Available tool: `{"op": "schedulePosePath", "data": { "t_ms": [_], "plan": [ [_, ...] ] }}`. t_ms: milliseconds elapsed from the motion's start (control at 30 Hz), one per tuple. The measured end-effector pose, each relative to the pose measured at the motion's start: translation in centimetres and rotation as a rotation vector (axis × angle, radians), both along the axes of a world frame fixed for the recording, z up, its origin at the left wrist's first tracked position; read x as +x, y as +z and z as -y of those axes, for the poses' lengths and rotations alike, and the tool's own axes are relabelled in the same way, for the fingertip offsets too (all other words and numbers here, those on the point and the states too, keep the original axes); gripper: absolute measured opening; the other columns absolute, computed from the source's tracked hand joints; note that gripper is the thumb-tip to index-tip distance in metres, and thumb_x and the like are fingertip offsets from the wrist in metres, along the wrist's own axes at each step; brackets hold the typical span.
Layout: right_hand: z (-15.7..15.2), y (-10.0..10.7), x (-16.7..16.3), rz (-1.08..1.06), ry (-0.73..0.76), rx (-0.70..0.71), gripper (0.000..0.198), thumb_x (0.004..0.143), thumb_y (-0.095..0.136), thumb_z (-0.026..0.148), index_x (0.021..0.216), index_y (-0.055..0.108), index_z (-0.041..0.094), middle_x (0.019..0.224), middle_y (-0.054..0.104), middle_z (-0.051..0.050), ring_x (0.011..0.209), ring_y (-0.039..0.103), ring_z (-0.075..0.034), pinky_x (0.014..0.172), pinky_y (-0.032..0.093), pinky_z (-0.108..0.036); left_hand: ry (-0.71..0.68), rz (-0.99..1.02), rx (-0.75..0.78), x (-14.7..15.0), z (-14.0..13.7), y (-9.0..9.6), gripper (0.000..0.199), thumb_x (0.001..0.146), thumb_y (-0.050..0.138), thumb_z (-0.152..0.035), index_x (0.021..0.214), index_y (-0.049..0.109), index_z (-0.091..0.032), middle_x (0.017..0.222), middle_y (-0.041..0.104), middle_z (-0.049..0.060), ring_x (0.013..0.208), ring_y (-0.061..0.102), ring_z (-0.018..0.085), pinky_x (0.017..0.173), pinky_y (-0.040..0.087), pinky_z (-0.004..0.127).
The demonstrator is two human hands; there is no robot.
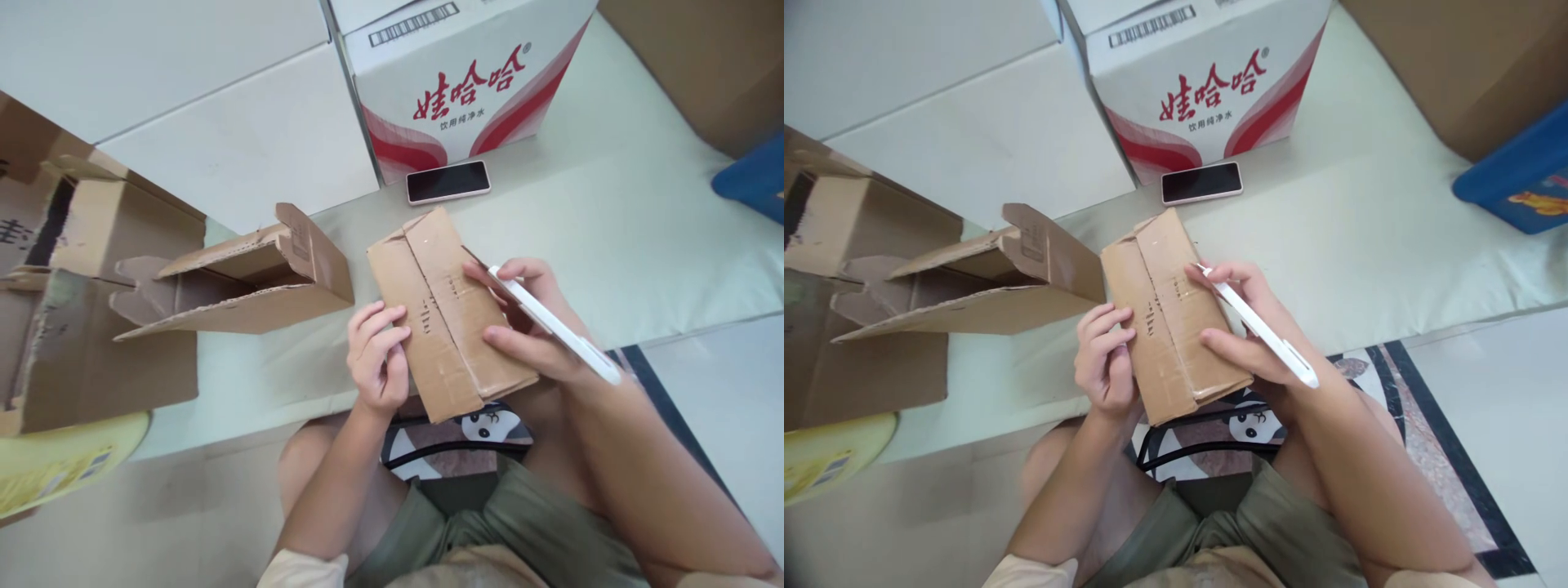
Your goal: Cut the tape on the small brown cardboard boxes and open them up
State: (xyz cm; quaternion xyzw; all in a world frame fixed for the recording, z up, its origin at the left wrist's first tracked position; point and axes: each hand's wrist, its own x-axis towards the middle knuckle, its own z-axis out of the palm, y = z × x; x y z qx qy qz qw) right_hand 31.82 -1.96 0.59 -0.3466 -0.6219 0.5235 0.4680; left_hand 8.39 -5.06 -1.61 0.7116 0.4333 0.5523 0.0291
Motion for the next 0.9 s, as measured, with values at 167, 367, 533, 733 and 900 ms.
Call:
{"op": "schedulePosePath", "data": {
  "t_ms": [167, 367, 533, 733, 900],
  "plan": [
    [0.4, 0.3, -0.9, 0.004, 0.024, -0.022, 0.042, 0.095, 0.072, 0.034, 0.129, 0.047, 0.037, 0.154, 0.062, -0.003, 0.146, 0.056, -0.023, 0.127, 0.040, -0.053, -0.111, -0.153, -0.009, -0.4, -0.4, 0.7, 0.041, 0.104, 0.038, -0.033, 0.124, 0.071, -0.022, 0.129, 0.074, 0.010, 0.127, 0.061, 0.027, 0.115, 0.045, 0.051],
    [0.3, 0.0, -0.9, 0.010, 0.011, -0.032, 0.042, 0.094, 0.073, 0.036, 0.128, 0.048, 0.035, 0.152, 0.064, -0.004, 0.144, 0.058, -0.023, 0.124, 0.043, -0.051, -0.137, -0.225, -0.065, -0.5, -0.4, 1.3, 0.048, 0.102, 0.036, -0.031, 0.138, 0.068, -0.024, 0.144, 0.064, 0.010, 0.136, 0.051, 0.028, 0.120, 0.039, 0.049],
    [0.6, 1.1, -1.2, 0.034, -0.016, -0.021, 0.035, 0.095, 0.070, 0.035, 0.125, 0.051, 0.035, 0.150, 0.066, -0.004, 0.143, 0.059, -0.023, 0.124, 0.043, -0.051, -0.149, -0.247, -0.112, -0.7, -0.3, 2.2, 0.044, 0.098, 0.040, -0.027, 0.129, 0.072, -0.025, 0.145, 0.058, 0.011, 0.135, 0.048, 0.030, 0.119, 0.038, 0.053],
    [0.5, 1.2, -1.2, 0.103, -0.022, 0.027, 0.030, 0.096, 0.066, 0.033, 0.124, 0.054, 0.033, 0.146, 0.068, -0.006, 0.140, 0.061, -0.026, 0.119, 0.048, -0.049, -0.197, -0.366, -0.158, -1.1, -0.2, 3.4, 0.041, 0.098, 0.045, -0.027, 0.130, 0.071, -0.024, 0.145, 0.052, 0.013, 0.134, 0.045, 0.029, 0.120, 0.037, 0.053],
    [0.4, 0.9, -1.1, 0.106, -0.042, 0.002, 0.030, 0.096, 0.067, 0.037, 0.123, 0.056, 0.033, 0.145, 0.069, -0.006, 0.139, 0.063, -0.027, 0.119, 0.049, -0.049, -0.187, -0.415, -0.220, -1.1, 0.2, 3.8, 0.041, 0.096, 0.049, -0.025, 0.130, 0.073, -0.026, 0.140, 0.053, 0.012, 0.131, 0.044, 0.031, 0.119, 0.037, 0.056]
  ]
}}
